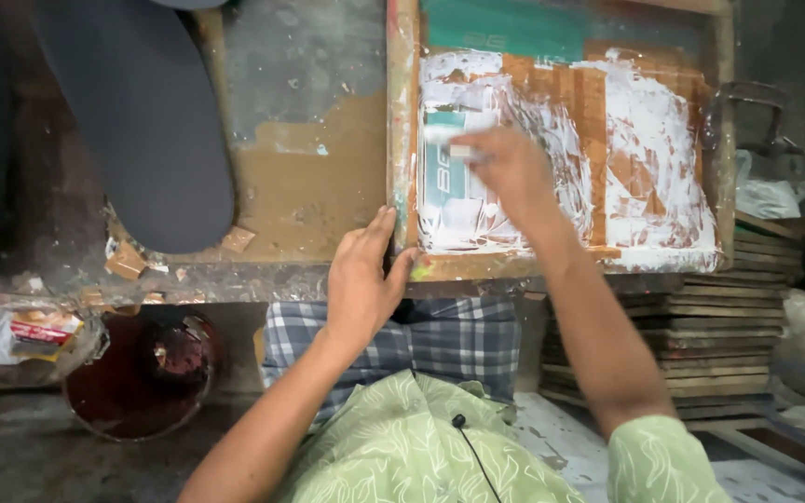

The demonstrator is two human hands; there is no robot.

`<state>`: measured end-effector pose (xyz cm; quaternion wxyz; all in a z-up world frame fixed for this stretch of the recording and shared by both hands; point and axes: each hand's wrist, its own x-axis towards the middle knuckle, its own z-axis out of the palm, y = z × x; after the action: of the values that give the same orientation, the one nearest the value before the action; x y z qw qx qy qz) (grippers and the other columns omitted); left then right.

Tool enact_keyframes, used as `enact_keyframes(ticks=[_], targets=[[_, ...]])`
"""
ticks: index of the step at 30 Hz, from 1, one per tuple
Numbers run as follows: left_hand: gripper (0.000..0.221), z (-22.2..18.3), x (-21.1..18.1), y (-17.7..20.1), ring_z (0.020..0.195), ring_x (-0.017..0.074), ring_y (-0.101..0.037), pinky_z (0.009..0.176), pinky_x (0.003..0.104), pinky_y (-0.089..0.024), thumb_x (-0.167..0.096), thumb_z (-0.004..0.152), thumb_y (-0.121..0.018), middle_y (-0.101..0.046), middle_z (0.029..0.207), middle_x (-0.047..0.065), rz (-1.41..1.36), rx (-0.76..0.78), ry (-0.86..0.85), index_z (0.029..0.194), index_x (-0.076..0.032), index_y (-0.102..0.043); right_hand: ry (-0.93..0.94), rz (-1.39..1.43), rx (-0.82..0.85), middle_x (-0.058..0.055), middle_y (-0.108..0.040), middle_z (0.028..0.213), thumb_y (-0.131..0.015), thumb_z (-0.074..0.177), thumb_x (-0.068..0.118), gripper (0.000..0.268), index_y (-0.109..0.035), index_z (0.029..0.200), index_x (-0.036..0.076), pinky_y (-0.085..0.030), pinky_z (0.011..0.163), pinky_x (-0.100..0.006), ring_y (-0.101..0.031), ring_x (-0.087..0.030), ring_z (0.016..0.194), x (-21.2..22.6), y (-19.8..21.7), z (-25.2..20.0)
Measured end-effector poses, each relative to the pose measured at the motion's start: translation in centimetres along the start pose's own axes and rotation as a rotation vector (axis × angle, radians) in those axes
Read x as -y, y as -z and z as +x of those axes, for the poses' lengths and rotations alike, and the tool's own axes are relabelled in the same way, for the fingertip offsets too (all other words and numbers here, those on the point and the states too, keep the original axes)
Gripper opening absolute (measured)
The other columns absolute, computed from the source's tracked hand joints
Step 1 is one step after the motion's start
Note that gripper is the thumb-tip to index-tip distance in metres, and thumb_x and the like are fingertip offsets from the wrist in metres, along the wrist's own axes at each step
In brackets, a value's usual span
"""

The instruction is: Screen printing a logo onto black shoe soles at a workbench.

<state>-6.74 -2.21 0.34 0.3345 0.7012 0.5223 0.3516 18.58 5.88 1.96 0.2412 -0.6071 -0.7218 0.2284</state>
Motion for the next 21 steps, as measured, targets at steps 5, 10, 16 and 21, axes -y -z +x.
enact_keyframes(ticks=[5,10,16,21], targets=[[0.059,0.0,0.4,-0.8,0.115,0.0381,-0.062,0.101,0.043,-0.050,-0.021,0.087,-0.078,-0.064,0.139,0.020,0.002,-0.011,0.005,0.138,0.003,-0.060,0.185,-0.149,-0.089,-0.012,-0.076,0.117,-0.065,0.083,-0.001,0.035,-0.072,0.115,0.010,-0.052,0.101,-0.045,-0.069,-0.029,0.107,4.4,-2.1,-8.7],[0.057,-0.2,-1.6,0.0,0.116,0.0391,-0.064,0.101,0.044,-0.051,-0.022,0.088,-0.077,-0.063,0.140,0.021,0.020,-0.043,-0.034,0.137,0.002,-0.061,0.124,0.012,-0.171,-0.012,-0.073,0.125,-0.058,0.076,-0.005,0.045,-0.069,0.118,0.006,-0.047,0.111,-0.049,-0.068,-0.032,0.122,6.6,-1.6,-11.3],[0.049,2.7,-8.4,5.8,0.096,0.0288,-0.078,0.075,0.035,-0.060,-0.025,0.092,-0.072,-0.056,0.156,0.014,-0.348,0.192,0.123,0.137,-0.010,-0.062,0.295,-0.070,-0.547,-0.016,-0.071,0.124,-0.055,0.082,-0.008,0.041,-0.068,0.121,-0.001,-0.050,0.115,-0.051,-0.068,-0.037,0.119,4.3,4.1,-12.6],[0.045,10.8,-3.5,1.6,0.098,0.0355,-0.073,0.085,0.044,-0.057,-0.029,0.099,-0.066,-0.075,0.104,0.021,-0.159,0.030,0.225,0.136,-0.003,-0.061,0.620,0.022,-0.963,-0.028,-0.072,0.114,-0.053,0.091,-0.004,0.030,-0.066,0.118,-0.008,-0.068,0.081,-0.046,-0.076,-0.034,0.098,1.6,11.1,-12.2]])
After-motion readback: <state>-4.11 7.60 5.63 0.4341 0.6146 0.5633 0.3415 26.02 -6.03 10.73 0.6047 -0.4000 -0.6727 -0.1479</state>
